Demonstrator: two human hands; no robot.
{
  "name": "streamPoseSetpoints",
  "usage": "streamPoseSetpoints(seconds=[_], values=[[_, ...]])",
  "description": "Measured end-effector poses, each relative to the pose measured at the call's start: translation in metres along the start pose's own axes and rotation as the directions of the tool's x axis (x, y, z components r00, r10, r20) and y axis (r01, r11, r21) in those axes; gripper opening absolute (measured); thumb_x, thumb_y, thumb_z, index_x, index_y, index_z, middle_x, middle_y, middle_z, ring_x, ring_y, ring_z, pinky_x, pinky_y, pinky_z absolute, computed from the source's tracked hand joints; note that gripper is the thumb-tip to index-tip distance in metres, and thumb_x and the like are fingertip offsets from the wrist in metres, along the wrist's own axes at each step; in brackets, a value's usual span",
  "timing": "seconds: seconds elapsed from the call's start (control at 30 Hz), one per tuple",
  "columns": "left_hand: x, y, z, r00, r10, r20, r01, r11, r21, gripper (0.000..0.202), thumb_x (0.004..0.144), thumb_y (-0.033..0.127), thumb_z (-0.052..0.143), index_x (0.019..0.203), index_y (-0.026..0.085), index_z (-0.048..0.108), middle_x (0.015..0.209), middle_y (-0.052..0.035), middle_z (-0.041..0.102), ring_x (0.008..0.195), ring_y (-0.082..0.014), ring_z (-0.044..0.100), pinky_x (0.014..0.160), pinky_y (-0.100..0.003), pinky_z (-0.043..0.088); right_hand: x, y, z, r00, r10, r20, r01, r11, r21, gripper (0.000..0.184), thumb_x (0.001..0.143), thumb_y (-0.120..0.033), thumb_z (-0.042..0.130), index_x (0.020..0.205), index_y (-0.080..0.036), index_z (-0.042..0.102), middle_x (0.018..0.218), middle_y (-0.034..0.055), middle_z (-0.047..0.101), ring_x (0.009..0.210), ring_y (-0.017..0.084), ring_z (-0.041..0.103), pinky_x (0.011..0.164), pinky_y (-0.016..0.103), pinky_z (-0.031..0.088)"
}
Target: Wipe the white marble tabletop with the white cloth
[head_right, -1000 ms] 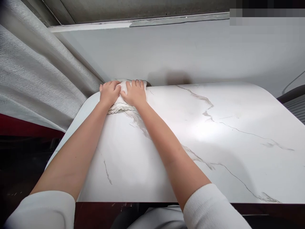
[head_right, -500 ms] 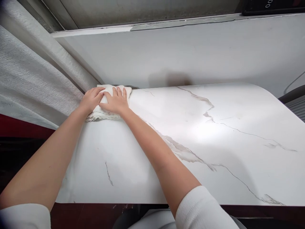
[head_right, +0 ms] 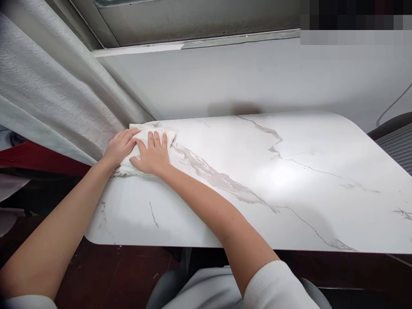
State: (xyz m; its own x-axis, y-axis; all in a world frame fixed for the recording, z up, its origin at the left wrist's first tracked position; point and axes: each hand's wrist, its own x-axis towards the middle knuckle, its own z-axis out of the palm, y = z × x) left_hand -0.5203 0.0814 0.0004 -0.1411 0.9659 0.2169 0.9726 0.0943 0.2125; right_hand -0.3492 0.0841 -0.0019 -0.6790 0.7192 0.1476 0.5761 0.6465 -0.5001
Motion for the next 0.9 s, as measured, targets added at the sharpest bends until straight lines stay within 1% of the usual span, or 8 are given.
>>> streamPoseSetpoints(seconds=[0.13,0.33,0.47,0.6,0.77,0.9], values=[[-0.034,0.002,-0.004,1.000,0.022,-0.016,-0.021,1.000,0.012,0.045,0.095,0.031,0.029,0.131,0.023,0.055,0.139,-0.0078,0.058,0.134,-0.0266,0.046,0.115,-0.048,0.033,-0.031,-0.016,0.002,1.000,-0.004,0.021,0.004,1.000,-0.006,0.065,0.097,-0.048,0.042,0.154,-0.018,0.032,0.164,0.0202,0.013,0.153,0.035,0.000,0.120,0.057,-0.007],[-0.093,0.013,-0.016,1.000,0.027,0.006,-0.027,0.998,0.060,0.050,0.098,0.037,0.025,0.137,0.022,0.051,0.147,-0.0076,0.052,0.142,-0.0269,0.040,0.119,-0.049,0.026,-0.081,-0.039,0.003,0.998,-0.040,0.049,0.042,0.999,-0.025,0.066,0.099,-0.046,0.039,0.156,-0.015,0.029,0.163,0.0247,0.010,0.152,0.037,0.000,0.119,0.058,-0.007],[-0.124,0.018,-0.024,1.000,0.005,-0.001,-0.005,0.998,0.056,0.052,0.096,0.037,0.025,0.137,0.019,0.052,0.148,-0.0092,0.052,0.142,-0.0268,0.039,0.120,-0.048,0.026,-0.104,-0.051,0.000,0.985,-0.093,0.148,0.095,0.995,-0.010,0.069,0.099,-0.047,0.037,0.158,-0.013,0.022,0.163,0.0261,0.004,0.151,0.040,-0.006,0.118,0.061,-0.009],[-0.148,0.020,-0.032,1.000,-0.004,0.015,0.003,0.999,0.050,0.053,0.097,0.039,0.023,0.137,0.019,0.051,0.148,-0.0088,0.051,0.142,-0.0274,0.039,0.119,-0.049,0.027,-0.120,-0.060,-0.003,0.961,-0.131,0.245,0.127,0.991,0.031,0.075,0.098,-0.048,0.038,0.159,-0.011,0.015,0.163,0.0251,-0.003,0.150,0.041,-0.013,0.116,0.063,-0.011],[-0.175,0.025,-0.038,0.998,-0.065,0.019,0.064,0.997,0.044,0.055,0.098,0.044,0.021,0.138,0.021,0.050,0.148,-0.0088,0.050,0.143,-0.0283,0.038,0.120,-0.050,0.026,-0.136,-0.063,-0.007,0.930,-0.200,0.308,0.175,0.979,0.106,0.077,0.098,-0.048,0.041,0.160,-0.012,0.013,0.164,0.0223,-0.006,0.150,0.037,-0.014,0.119,0.060,-0.009],[-0.184,0.027,-0.036,0.996,-0.092,-0.015,0.093,0.994,0.055,0.053,0.098,0.044,0.021,0.138,0.023,0.050,0.147,-0.0084,0.051,0.142,-0.0296,0.039,0.119,-0.051,0.026,-0.137,-0.059,-0.012,0.900,-0.240,0.365,0.196,0.969,0.153,0.081,0.096,-0.048,0.046,0.160,-0.012,0.012,0.164,0.0208,-0.009,0.149,0.036,-0.017,0.119,0.058,-0.010]])
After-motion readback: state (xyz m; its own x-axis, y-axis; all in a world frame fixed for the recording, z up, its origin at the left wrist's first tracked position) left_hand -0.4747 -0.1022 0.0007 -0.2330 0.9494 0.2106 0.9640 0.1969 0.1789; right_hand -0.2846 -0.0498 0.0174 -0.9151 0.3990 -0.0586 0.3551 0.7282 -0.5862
